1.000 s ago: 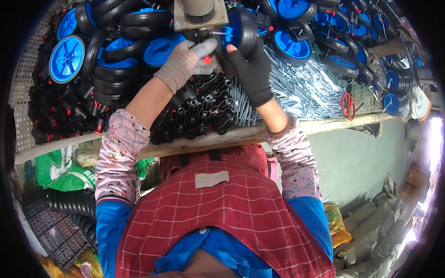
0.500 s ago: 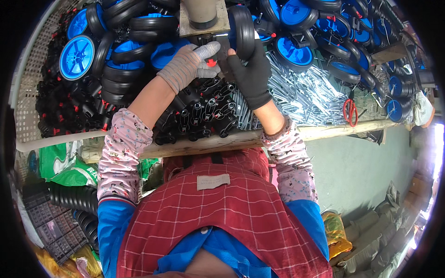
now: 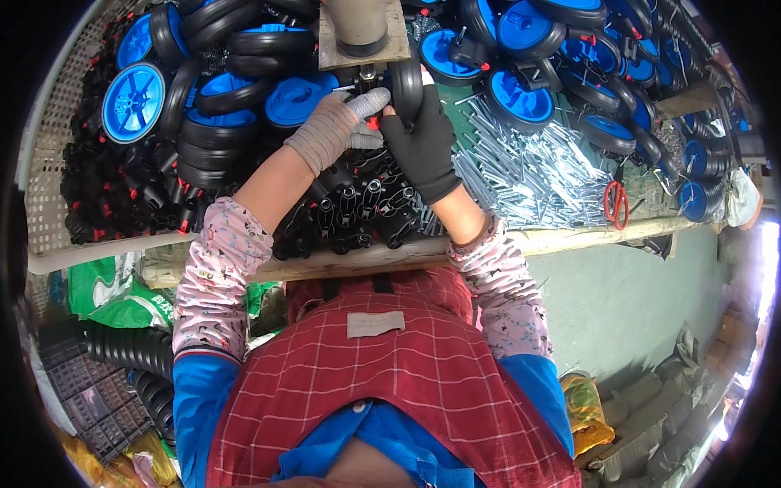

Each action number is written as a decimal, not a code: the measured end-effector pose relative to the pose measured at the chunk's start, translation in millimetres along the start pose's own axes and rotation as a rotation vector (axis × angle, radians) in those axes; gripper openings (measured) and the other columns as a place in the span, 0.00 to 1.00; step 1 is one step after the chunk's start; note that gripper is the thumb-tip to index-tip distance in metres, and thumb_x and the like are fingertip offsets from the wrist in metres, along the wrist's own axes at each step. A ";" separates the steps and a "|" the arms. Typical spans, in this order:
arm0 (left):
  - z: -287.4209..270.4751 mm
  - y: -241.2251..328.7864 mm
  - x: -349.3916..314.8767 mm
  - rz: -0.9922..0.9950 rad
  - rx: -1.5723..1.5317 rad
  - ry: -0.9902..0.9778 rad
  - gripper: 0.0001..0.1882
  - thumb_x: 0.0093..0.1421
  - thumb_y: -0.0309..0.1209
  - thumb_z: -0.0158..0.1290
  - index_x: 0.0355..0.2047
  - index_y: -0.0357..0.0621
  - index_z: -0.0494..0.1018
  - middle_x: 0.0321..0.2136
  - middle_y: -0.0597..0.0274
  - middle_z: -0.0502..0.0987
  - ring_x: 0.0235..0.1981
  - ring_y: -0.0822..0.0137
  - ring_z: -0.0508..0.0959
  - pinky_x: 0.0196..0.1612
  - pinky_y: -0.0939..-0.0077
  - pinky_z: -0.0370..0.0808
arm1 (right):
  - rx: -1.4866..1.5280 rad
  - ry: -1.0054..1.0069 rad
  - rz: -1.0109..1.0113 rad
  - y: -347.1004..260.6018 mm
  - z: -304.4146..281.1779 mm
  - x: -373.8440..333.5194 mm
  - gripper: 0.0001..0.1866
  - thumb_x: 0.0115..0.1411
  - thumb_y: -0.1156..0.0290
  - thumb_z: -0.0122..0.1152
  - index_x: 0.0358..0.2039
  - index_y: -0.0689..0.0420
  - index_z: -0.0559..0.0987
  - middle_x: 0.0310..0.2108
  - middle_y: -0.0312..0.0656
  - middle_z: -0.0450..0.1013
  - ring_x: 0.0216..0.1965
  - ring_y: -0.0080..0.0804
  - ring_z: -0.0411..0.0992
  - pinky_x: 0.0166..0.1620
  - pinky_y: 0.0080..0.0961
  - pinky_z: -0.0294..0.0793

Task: The person assembles small caster wheels by inserting metal rods into blue wheel hubs and attaching black plastic brackets. They repeatedly pick up wheels, rods, and brackets, align the parts, and press them together on a cluttered workbench.

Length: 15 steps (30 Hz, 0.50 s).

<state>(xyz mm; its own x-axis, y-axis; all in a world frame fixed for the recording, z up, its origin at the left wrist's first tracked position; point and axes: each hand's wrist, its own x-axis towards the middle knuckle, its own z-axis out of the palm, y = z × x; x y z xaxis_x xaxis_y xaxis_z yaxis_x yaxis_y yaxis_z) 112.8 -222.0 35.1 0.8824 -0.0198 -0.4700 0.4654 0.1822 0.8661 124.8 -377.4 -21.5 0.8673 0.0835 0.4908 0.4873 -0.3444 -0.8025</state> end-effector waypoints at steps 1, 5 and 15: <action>-0.5 0.8 -1.4 0.034 0.004 -0.036 0.28 0.56 0.44 0.65 0.47 0.33 0.72 0.38 0.53 0.80 0.34 0.62 0.83 0.35 0.70 0.85 | 0.016 0.009 0.004 -0.4 -0.5 0.4 0.30 0.55 0.64 0.68 0.56 0.59 0.69 0.31 0.47 0.79 0.31 0.45 0.80 0.34 0.34 0.78; 0.6 -2.1 -0.8 0.041 0.064 -0.015 0.30 0.56 0.45 0.65 0.45 0.28 0.71 0.40 0.53 0.80 0.34 0.61 0.83 0.37 0.68 0.85 | -0.035 -0.013 -0.017 -0.7 -0.6 -1.8 0.28 0.55 0.64 0.68 0.53 0.60 0.70 0.30 0.48 0.78 0.29 0.46 0.79 0.33 0.35 0.77; -60.0 23.5 -40.2 0.504 0.916 0.003 0.18 0.66 0.33 0.53 0.53 0.40 0.71 0.35 0.54 0.81 0.34 0.63 0.83 0.37 0.70 0.78 | -0.141 -0.444 0.248 41.4 -117.1 103.2 0.33 0.57 0.47 0.65 0.53 0.62 0.76 0.37 0.56 0.79 0.41 0.48 0.78 0.44 0.37 0.76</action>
<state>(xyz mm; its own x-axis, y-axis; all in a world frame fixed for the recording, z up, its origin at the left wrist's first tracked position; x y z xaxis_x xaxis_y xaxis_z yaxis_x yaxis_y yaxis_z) 84.2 -157.9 64.1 0.9891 -0.1459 -0.0181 -0.0814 -0.6463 0.7588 222.6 -492.5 35.7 0.9293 0.3613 0.0768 0.2704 -0.5239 -0.8077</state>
